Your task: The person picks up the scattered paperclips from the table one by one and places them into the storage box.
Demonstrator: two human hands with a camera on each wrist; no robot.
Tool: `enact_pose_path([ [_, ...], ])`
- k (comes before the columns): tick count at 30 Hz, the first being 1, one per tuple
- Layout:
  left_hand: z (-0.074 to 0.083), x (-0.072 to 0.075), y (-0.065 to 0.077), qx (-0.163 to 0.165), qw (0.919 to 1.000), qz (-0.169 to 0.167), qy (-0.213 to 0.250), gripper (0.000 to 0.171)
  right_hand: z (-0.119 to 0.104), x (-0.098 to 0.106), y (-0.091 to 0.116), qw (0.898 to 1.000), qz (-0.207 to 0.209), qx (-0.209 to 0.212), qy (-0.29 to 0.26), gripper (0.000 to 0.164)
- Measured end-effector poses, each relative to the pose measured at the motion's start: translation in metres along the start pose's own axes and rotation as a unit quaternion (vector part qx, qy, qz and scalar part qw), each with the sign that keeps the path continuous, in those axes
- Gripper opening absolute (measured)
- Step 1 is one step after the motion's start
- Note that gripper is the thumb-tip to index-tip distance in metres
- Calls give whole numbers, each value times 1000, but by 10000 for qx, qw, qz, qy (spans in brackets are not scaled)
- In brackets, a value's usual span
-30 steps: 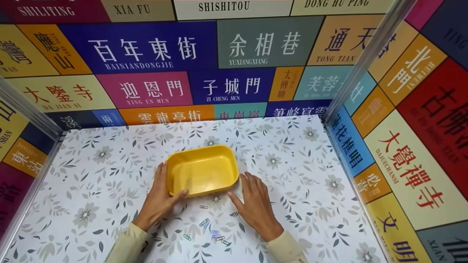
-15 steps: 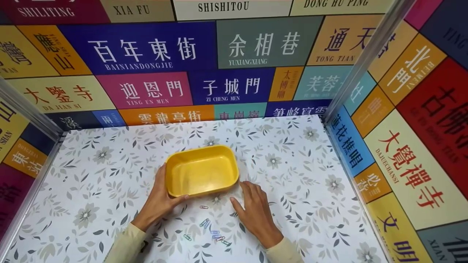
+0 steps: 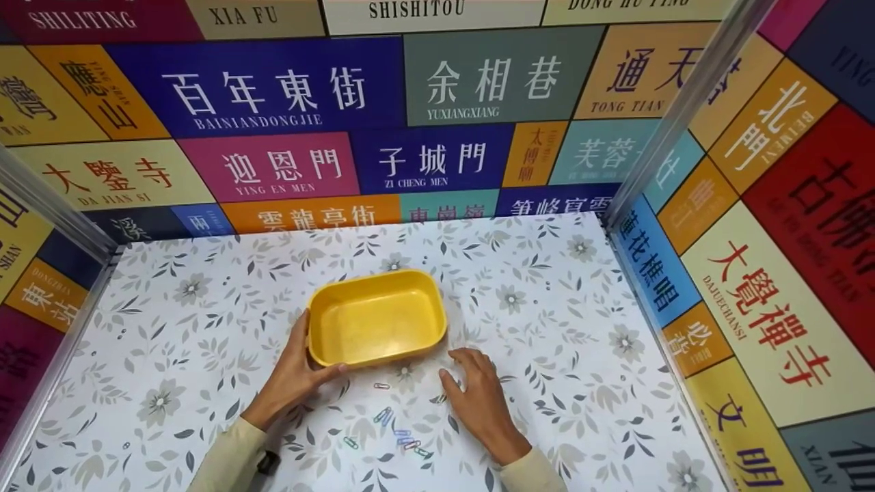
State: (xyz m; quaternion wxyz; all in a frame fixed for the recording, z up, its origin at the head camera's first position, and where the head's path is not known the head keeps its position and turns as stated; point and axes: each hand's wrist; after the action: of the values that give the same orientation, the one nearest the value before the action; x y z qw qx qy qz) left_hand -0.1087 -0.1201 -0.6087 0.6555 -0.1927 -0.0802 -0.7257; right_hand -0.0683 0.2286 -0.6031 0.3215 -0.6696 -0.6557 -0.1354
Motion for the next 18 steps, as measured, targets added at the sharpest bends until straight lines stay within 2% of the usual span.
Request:
enact_pose_path([
  [6, 1, -1, 1, 112, 9998, -26, 137, 137, 0, 3, -3, 9962, -101, -714, -487, 25],
  [9, 1, -1, 1, 149, 9997, -16, 200, 138, 0, 5, -4, 9877, -227, -1267, -890, 22],
  [12, 0, -2, 1, 151, 9996, 6, 257, 137, -1, 6, -5, 9798, -358, -1611, -1128, 22],
  [15, 0, -2, 1, 171, 9995, 10, 273, 138, 0, 5, -4, 9810, -515, -1566, -1027, 21],
  [18, 0, -1, 1, 258, 9993, -8, 286, 138, 2, 4, -1, 9889, -686, -1084, -744, 20],
])
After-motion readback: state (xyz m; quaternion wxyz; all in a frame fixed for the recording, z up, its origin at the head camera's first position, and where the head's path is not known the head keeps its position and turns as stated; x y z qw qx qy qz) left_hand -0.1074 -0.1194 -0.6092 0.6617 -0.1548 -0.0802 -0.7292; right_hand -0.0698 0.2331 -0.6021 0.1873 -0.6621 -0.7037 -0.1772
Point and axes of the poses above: each hand's wrist, its own y-axis away from the middle knuckle, its own x-axis out of the back of the hand, z = x × y, and after that the axes turned 1 degree about z, right-handed
